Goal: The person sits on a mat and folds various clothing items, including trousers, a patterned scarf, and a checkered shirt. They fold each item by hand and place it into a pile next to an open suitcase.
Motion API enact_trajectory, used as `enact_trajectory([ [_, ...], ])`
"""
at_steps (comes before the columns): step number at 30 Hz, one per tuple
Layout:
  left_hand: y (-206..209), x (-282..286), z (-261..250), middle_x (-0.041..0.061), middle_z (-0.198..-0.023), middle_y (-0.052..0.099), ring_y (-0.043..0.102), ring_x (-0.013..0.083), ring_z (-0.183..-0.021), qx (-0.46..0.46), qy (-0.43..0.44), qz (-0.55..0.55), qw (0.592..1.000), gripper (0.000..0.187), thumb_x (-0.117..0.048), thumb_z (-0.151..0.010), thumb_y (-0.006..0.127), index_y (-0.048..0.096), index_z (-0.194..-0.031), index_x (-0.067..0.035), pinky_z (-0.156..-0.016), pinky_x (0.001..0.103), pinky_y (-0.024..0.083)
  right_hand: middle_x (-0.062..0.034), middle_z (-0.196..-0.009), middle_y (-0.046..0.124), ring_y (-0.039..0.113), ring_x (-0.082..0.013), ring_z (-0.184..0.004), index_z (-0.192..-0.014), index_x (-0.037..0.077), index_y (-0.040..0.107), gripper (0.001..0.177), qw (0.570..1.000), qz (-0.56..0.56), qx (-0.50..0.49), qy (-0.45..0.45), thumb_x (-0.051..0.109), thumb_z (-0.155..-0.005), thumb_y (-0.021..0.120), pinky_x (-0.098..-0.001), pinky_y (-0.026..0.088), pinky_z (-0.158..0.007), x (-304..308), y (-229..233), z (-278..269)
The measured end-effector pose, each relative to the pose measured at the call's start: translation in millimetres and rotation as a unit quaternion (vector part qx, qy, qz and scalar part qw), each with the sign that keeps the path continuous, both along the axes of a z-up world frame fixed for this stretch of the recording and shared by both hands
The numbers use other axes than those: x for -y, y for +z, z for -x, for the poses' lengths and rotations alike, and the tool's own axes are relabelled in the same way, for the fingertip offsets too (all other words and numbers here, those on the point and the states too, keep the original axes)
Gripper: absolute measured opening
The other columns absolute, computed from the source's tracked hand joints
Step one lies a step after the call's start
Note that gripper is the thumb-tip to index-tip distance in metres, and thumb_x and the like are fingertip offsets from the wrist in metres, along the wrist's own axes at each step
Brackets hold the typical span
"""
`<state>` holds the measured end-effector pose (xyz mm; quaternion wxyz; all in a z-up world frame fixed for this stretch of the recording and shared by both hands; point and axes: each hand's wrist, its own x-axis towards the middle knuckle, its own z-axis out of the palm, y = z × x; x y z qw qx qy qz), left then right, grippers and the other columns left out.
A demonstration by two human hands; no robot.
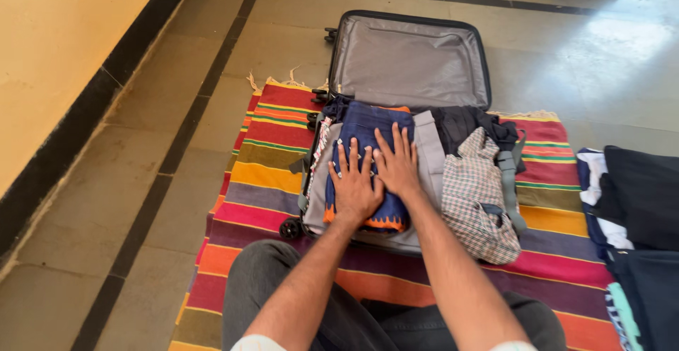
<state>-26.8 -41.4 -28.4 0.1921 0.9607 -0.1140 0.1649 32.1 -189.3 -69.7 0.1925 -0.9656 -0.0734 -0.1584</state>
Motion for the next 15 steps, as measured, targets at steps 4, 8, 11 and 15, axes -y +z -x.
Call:
enact_trajectory([
  [4,-10,-6,-5,0.013,-0.167,0.029,0.024,0.0407,-0.153,0.043,0.025,0.045,0.998,0.059,-0.031,-0.095,0.058,0.05,-0.151,-0.019,-0.118,0.064,0.023,-0.0235,-0.169,0.019,0.018,-0.0482,-0.155,-0.159,0.028,0.04,0.057,1.0,-0.015,0.012,0.018,0.035,-0.103,0.052,-0.0621,0.022,-0.121,-8,6,65],
  [8,-6,-11,-1,0.022,-0.153,0.038,0.035,0.0414,-0.143,-0.035,0.094,0.187,0.977,0.064,-0.033,-0.095,0.063,0.042,-0.152,-0.013,-0.113,0.059,0.032,-0.0342,-0.164,0.016,0.018,-0.0575,-0.147,-0.156,0.027,0.043,0.062,0.999,-0.036,0.01,0.008,0.033,-0.097,0.063,-0.0599,0.025,-0.118,-28,21,120],
  [11,-2,-13,3,0.028,-0.143,0.041,0.039,0.0435,-0.135,-0.101,0.15,0.215,0.96,0.079,-0.041,-0.093,0.067,0.032,-0.154,-0.004,-0.111,0.058,0.036,-0.0392,-0.161,0.015,0.022,-0.0554,-0.145,-0.155,0.022,0.043,0.069,0.988,-0.144,-0.029,-0.042,0.032,-0.093,0.07,-0.0556,0.031,-0.116,-37,34,137],
  [15,-4,-27,2,0.029,-0.14,0.048,0.047,0.0448,-0.131,-0.244,0.195,0.187,0.931,0.086,-0.053,-0.087,0.072,0.04,-0.144,0.002,-0.1,0.059,0.045,-0.0285,-0.144,0.05,0.05,-0.0393,-0.134,-0.151,0.004,0.04,0.083,0.955,-0.264,0.003,-0.136,0.032,-0.082,0.077,-0.0465,0.042,-0.111,-42,39,140],
])
